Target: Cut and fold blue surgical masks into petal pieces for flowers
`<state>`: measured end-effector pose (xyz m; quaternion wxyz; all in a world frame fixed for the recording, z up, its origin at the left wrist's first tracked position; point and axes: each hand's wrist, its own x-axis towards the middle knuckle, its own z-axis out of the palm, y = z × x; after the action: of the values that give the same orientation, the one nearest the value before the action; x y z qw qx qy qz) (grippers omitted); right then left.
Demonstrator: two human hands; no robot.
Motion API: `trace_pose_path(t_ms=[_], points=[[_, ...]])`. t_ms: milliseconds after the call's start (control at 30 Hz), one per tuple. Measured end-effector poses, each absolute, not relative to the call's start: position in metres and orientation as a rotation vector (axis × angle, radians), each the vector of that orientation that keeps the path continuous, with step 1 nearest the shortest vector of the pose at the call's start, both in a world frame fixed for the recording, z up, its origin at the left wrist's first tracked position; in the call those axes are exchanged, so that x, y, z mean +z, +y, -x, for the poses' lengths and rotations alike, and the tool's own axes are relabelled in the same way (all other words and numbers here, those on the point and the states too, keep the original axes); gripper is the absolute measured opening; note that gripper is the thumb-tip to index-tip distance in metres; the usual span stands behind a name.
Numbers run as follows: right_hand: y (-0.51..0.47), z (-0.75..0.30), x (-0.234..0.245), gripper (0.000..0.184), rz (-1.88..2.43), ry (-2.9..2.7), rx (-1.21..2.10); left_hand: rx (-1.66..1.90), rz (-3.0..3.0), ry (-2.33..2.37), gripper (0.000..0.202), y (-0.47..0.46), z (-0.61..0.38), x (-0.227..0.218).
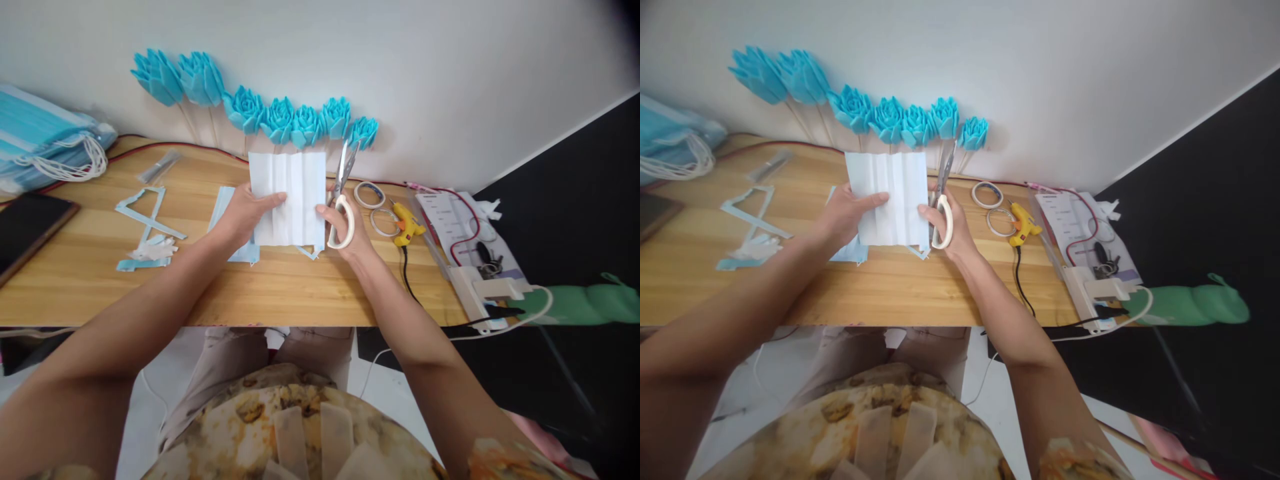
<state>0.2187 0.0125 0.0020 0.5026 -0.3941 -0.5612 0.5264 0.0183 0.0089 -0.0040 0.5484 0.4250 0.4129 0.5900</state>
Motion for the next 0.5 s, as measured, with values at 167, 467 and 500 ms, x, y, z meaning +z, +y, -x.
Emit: trace_pose_path(t_ms=[167, 467, 500], points=[[0.0172, -0.2209, -0.0008, 0.054, 0.945, -1.329, 1.282, 1.35, -1.076, 1.05, 0.041, 0.0052, -0.0205, -0.004], [0.0203, -0.223, -0.004, 0.052, 0.932, -1.294, 1.28, 1.341, -1.167, 1.052, 0.039, 0.0017, -0.0191, -0.0025], [0.02, -0.2231, -0.0037, 0.051, 0.929, -1.291, 1.283, 1.347, -1.174, 1.034, 0.04, 0.0018, -0.018, -0.0023]])
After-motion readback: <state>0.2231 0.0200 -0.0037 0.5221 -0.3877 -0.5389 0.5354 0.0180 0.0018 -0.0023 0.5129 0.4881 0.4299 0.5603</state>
